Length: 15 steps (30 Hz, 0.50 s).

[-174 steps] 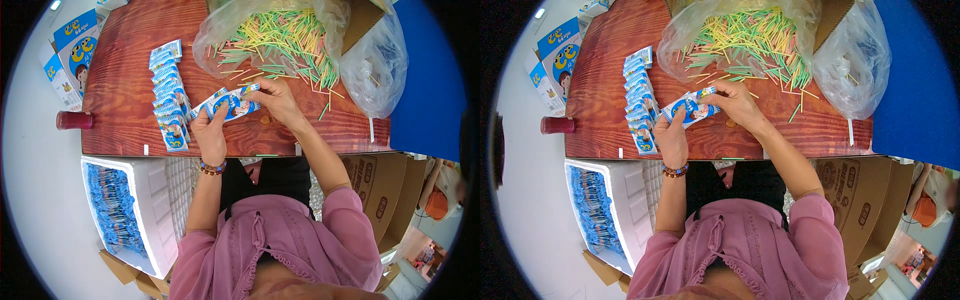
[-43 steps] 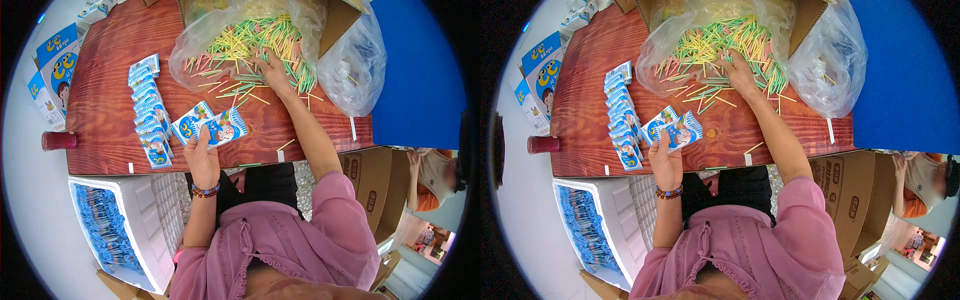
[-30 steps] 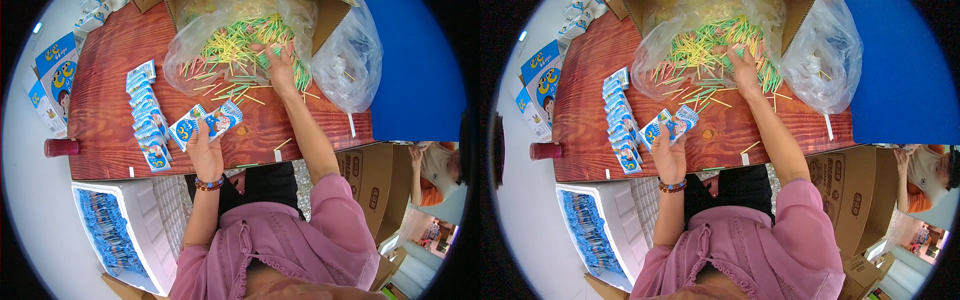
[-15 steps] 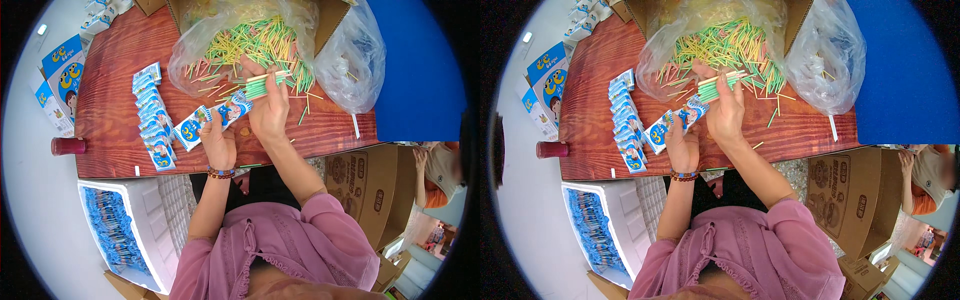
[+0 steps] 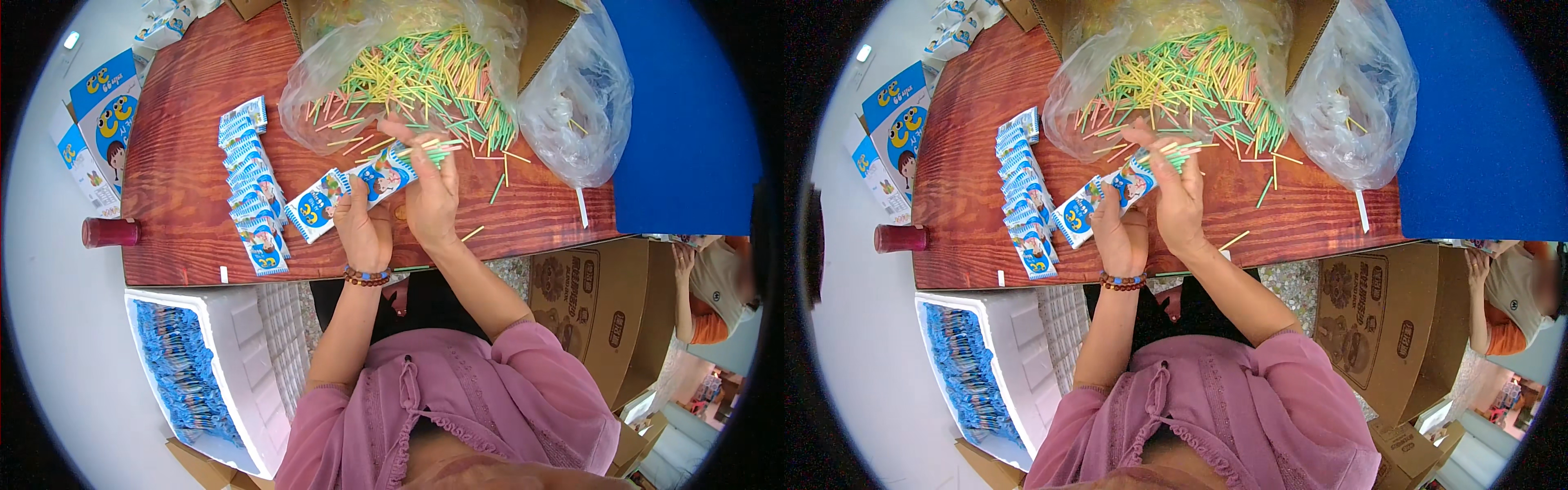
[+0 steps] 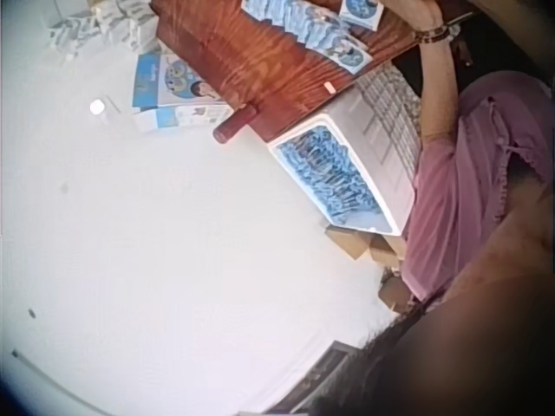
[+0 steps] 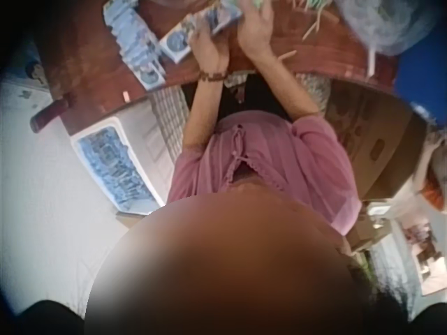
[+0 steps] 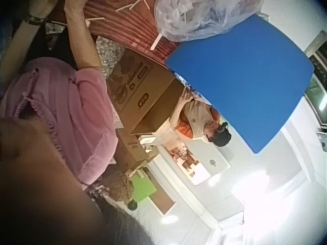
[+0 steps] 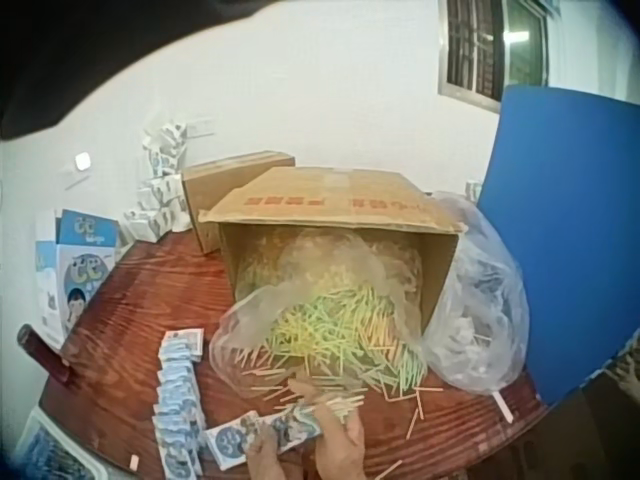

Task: Manually packing colored straws into small blue and white plastic packets and then organizing them into a large bin.

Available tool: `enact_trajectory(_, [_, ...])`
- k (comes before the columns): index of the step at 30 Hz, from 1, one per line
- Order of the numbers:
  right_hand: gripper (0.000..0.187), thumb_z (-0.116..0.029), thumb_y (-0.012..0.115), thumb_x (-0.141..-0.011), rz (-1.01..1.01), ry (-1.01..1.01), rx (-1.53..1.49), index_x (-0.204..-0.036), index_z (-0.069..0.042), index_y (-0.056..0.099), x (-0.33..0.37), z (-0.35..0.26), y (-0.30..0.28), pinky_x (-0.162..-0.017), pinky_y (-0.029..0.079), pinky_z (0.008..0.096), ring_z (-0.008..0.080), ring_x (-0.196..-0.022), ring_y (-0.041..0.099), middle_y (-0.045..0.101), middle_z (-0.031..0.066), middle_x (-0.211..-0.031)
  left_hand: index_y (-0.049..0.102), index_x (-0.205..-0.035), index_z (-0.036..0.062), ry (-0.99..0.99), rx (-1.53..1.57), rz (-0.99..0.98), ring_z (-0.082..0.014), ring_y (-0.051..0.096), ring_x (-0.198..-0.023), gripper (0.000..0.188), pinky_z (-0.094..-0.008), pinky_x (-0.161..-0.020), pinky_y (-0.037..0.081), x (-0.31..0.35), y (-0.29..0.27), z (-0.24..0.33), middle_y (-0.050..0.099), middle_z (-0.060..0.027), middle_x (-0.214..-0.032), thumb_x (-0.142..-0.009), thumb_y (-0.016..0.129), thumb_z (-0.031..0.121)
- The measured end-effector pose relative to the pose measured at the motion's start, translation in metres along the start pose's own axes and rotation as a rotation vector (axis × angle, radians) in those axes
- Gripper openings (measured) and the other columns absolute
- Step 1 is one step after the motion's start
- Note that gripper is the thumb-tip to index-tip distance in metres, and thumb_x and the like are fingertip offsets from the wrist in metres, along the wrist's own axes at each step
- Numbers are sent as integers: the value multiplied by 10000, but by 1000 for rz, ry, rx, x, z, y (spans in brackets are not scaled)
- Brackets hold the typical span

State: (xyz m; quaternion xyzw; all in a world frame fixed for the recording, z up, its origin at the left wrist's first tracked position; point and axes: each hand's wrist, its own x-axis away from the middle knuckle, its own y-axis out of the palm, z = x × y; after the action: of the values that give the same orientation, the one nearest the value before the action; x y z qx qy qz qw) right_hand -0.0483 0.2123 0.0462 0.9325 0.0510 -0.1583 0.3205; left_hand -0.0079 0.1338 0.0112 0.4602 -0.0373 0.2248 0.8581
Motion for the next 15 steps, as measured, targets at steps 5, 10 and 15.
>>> enact_trajectory(5, [215, -143, 436, -988, -63, 71, 122, -1105, 2, 543, -2, -1, 3, -1105, 276, 378, 249, -1342, 379, 553, 160, -1309, 552, -1172, 41, -9, 22, -157, -178, 595, -1055, 314, -356, -921, 471, -5, -3, 2, 621, -52, -1161, -979, 547, 289])
enact_trajectory(10, [323, -176, 448, -989, -172, 130, 193, -1165, 43, 606, -8, -7, -3, -1110, 289, 400, 264, -1326, 414, 492, 196, -1380, 534, -1220, 68, -64, 117, -194, -170, 578, -1065, 378, -345, -921, 462, -9, -5, -3, 609, -39, -1186, -959, 572, 339])
enact_trajectory(15, [343, -204, 465, -990, -315, 113, 254, -1167, 52, 608, -16, -15, 3, -1116, 281, 401, 274, -1323, 423, 521, 199, -1352, 524, -1254, 102, -156, 275, -212, -161, 559, -1061, 416, -336, -919, 454, -13, -22, -11, 602, -22, -1202, -941, 587, 369])
